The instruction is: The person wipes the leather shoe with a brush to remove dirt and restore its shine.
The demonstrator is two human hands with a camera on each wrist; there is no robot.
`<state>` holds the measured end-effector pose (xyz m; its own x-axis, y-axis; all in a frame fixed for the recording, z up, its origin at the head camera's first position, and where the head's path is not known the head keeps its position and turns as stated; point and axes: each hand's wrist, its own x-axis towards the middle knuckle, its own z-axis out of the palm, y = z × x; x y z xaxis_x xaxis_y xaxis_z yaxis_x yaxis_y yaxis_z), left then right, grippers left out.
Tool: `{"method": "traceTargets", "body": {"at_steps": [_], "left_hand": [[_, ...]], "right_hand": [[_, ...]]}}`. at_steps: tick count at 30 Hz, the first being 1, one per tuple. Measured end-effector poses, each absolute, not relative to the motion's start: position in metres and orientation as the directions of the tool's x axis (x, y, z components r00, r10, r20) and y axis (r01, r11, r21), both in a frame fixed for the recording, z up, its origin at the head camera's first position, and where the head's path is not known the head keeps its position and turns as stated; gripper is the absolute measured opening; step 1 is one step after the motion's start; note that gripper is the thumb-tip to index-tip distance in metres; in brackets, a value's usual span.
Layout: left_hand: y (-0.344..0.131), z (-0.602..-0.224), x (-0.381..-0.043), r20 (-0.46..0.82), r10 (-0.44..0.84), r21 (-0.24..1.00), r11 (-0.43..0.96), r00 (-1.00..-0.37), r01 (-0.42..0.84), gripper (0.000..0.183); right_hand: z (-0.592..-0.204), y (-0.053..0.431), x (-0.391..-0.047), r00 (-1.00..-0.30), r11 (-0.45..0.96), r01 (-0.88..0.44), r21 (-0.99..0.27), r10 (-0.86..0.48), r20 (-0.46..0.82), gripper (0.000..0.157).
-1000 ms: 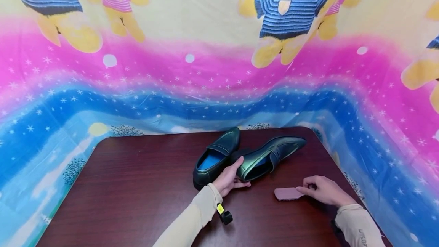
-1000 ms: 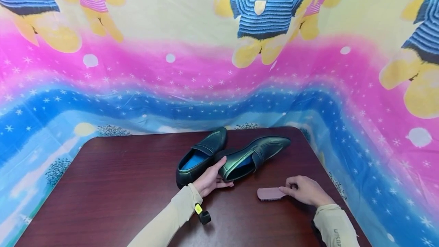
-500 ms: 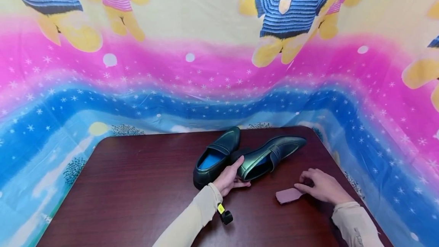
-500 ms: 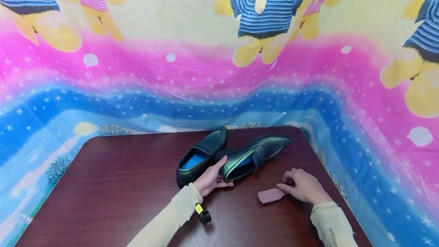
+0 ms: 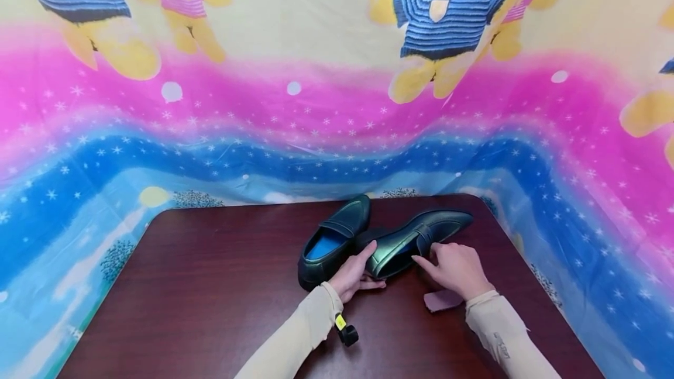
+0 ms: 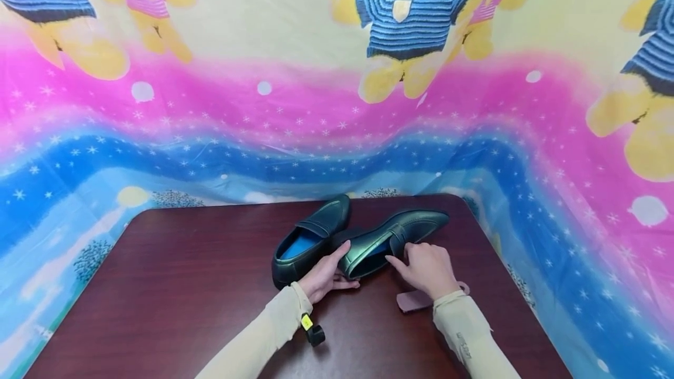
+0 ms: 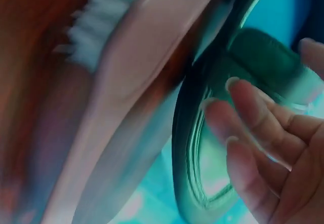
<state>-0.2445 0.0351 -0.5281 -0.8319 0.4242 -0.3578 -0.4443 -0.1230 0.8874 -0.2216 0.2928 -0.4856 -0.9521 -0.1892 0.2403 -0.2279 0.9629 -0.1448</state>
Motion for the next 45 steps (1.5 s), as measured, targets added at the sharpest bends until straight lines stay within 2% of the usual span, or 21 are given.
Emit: {"method": "traceTargets", "body": {"at_steps": [5, 10, 13, 16, 22, 26, 31, 36, 45], "left_hand": [[0.033, -0.526, -0.236, -0.333, 0.415, 0.924, -0.034, -0.847, -0.38, 0.076], [0.031, -0.522, -0.227, -0.313, 0.376, 0.949, 0.095, -0.872, -0.299, 0.085], [0.032, -0.518, -0.226, -0.287, 0.357, 0.958, 0.126, -0.889, -0.258, 0.086], [0.032, -0.516, -0.226, -0.245, 0.329, 0.969, 0.113, -0.912, -0.219, 0.075], [0.029, -0.511, -0.228, -0.105, 0.321, 0.991, 0.114, -0.941, -0.072, 0.039], [0.03, -0.51, -0.232, -0.058, 0.395, 0.988, 0.156, -0.917, 0.005, 0.045], [0.033, -0.513, -0.233, -0.065, 0.445, 0.987, 0.162, -0.893, 0.009, 0.055], [0.033, -0.514, -0.235, -0.085, 0.446, 0.987, 0.161, -0.891, -0.014, 0.059], [0.03, -0.517, -0.235, -0.12, 0.42, 0.991, 0.097, -0.899, -0.087, 0.051]], "right_hand": [[-0.484, 0.28, -0.227, -0.953, 0.956, -0.221, -0.192, -0.17, 0.252, 0.046], [-0.479, 0.274, -0.237, -0.934, 0.946, -0.228, -0.23, -0.145, 0.327, 0.044], [-0.476, 0.273, -0.243, -0.926, 0.943, -0.222, -0.247, -0.124, 0.358, 0.044], [-0.472, 0.272, -0.251, -0.928, 0.939, -0.205, -0.274, -0.098, 0.36, 0.043], [-0.464, 0.269, -0.266, -0.937, 0.936, -0.179, -0.304, -0.068, 0.342, 0.044], [-0.455, 0.267, -0.279, -0.939, 0.949, -0.196, -0.248, -0.108, 0.327, 0.046], [-0.453, 0.265, -0.293, -0.928, 0.962, -0.235, -0.141, -0.18, 0.326, 0.048], [-0.455, 0.262, -0.303, -0.919, 0.964, -0.249, -0.093, -0.205, 0.337, 0.048], [-0.463, 0.25, -0.311, -0.92, 0.969, -0.241, -0.056, -0.21, 0.331, 0.034]]}}
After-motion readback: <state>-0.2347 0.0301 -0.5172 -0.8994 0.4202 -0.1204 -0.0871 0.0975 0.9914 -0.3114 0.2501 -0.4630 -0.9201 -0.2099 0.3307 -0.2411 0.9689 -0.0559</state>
